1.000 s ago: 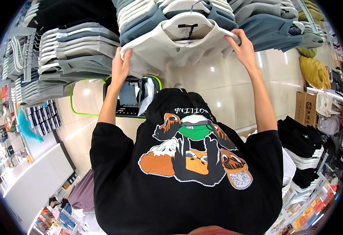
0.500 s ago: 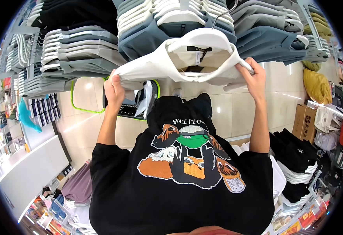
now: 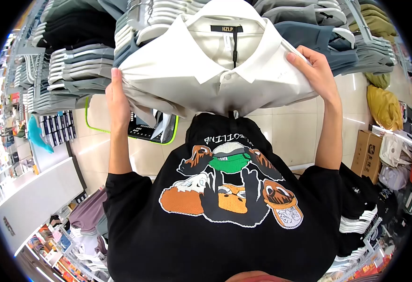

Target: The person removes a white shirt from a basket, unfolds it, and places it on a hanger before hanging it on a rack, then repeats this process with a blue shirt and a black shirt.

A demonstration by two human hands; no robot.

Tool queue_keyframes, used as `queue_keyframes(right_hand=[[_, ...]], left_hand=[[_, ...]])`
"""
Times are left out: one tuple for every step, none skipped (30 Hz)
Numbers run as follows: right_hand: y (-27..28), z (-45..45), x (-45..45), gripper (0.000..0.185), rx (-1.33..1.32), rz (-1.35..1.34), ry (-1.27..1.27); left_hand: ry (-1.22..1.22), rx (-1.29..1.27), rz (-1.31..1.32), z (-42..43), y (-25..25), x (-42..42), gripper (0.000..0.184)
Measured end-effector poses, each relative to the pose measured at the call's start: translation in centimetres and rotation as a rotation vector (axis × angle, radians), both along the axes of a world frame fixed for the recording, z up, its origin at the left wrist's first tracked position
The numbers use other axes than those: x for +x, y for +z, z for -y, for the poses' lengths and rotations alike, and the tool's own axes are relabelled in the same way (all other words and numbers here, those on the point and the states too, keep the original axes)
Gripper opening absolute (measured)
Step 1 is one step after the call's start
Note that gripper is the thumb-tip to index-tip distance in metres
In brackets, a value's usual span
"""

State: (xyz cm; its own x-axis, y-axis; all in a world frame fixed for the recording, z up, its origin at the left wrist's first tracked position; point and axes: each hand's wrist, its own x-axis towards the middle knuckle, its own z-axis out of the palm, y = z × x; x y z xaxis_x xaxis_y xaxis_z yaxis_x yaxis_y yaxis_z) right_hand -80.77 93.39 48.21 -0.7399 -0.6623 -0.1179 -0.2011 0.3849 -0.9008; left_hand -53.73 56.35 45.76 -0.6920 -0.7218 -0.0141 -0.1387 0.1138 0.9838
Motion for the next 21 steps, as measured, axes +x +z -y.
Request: queue_keyframes(right_hand=[[0.1, -0.8, -0.5, 0.043, -0.004, -0.015, 0.018], [0.1, -1.6, -0.9, 0.043, -0.006, -0.028, 0.038], [0.2, -2.3, -1.3, 0.043, -0.010, -0.031, 0.039], [0.4, -3.0, -1.6, 0.043, 0.002, -0.029, 0.050], [0.5, -3.7, -1.9, 0.044, 0.016, -0.026, 0.063], [0.6, -4.4, -2.3, 0.044, 0.014, -0.028, 0.067], [0.7, -5.0, -2.7, 0.043, 0.047, -0.008, 0.108], [0.7, -5.5, -3.0, 0.043, 0.080, 0.013, 0.151], [0.6, -5.9, -3.2, 0.043, 0.076, 0.011, 0.158], [0.5, -6.3, -3.2, 0.043, 0.066, 0.036, 0.182], [0.4, -6.6, -3.2, 0.045, 0.056, 0.060, 0.209], [0.5, -7.2, -3.5, 0.044, 0.072, 0.103, 0.238], [0.6, -7.9, -3.8, 0.044, 0.069, 0.103, 0.249], [0.7, -8.6, -4.1, 0.040, 0.091, 0.101, 0.291], [0.8, -9.1, -4.2, 0.036, 0.112, 0.097, 0.333], [0.8, -9.6, -3.9, 0.029, 0.120, 0.079, 0.293], [0.5, -10.1, -4.0, 0.029, 0.119, 0.072, 0.301], [0.1, -10.7, -4.1, 0.029, 0.161, 0.040, 0.308], [-0.2, -11.2, -4.2, 0.030, 0.204, 0.006, 0.314], [-0.4, -11.6, -4.1, 0.033, 0.238, 0.006, 0.294], [-0.5, -12.0, -4.0, 0.033, 0.242, 0.002, 0.299]], left_hand=[[0.000, -0.008, -0.005, -0.6, -0.4, -0.3, 0.060], [0.026, 0.015, -0.032, -1.3, -0.8, -0.6, 0.060], [0.052, 0.039, -0.058, -2.0, -1.1, -0.9, 0.061], [0.061, 0.063, -0.084, -2.8, -1.5, -1.3, 0.062], [0.064, 0.061, -0.084, -3.6, -1.9, -1.6, 0.062], [0.070, 0.090, -0.100, -4.3, -2.1, -1.9, 0.064], [0.076, 0.118, -0.116, -4.9, -2.4, -2.2, 0.065], [0.073, 0.101, -0.116, -5.2, -2.8, -2.3, 0.066], [0.080, 0.096, -0.117, -5.8, -2.8, -2.5, 0.066], [0.072, 0.081, -0.091, -6.4, -2.8, -2.6, 0.067], [0.065, 0.066, -0.064, -6.9, -2.9, -2.7, 0.067], [0.072, 0.095, -0.042, -7.0, -3.7, -2.7, 0.069], [0.022, 0.018, 0.142, -6.3, -4.0, -2.2, 0.065], [-0.090, -0.065, 0.245, -6.2, -4.5, -2.2, 0.059], [-0.203, -0.148, 0.348, -6.3, -4.5, -2.5, 0.054], [-0.199, -0.394, 0.253, -7.7, -4.7, -3.8, 0.037], [-0.210, -0.527, 0.285, -8.6, -4.4, -4.7, 0.019], [-0.224, -0.655, 0.226, -9.2, -4.2, -5.7, 0.017], [-0.236, -0.783, 0.165, -9.6, -4.0, -6.7, 0.018], [-0.279, -0.834, 0.122, -9.8, -3.7, -7.9, 0.024], [-0.314, -0.892, 0.086, -10.3, -3.1, -9.4, 0.026]])
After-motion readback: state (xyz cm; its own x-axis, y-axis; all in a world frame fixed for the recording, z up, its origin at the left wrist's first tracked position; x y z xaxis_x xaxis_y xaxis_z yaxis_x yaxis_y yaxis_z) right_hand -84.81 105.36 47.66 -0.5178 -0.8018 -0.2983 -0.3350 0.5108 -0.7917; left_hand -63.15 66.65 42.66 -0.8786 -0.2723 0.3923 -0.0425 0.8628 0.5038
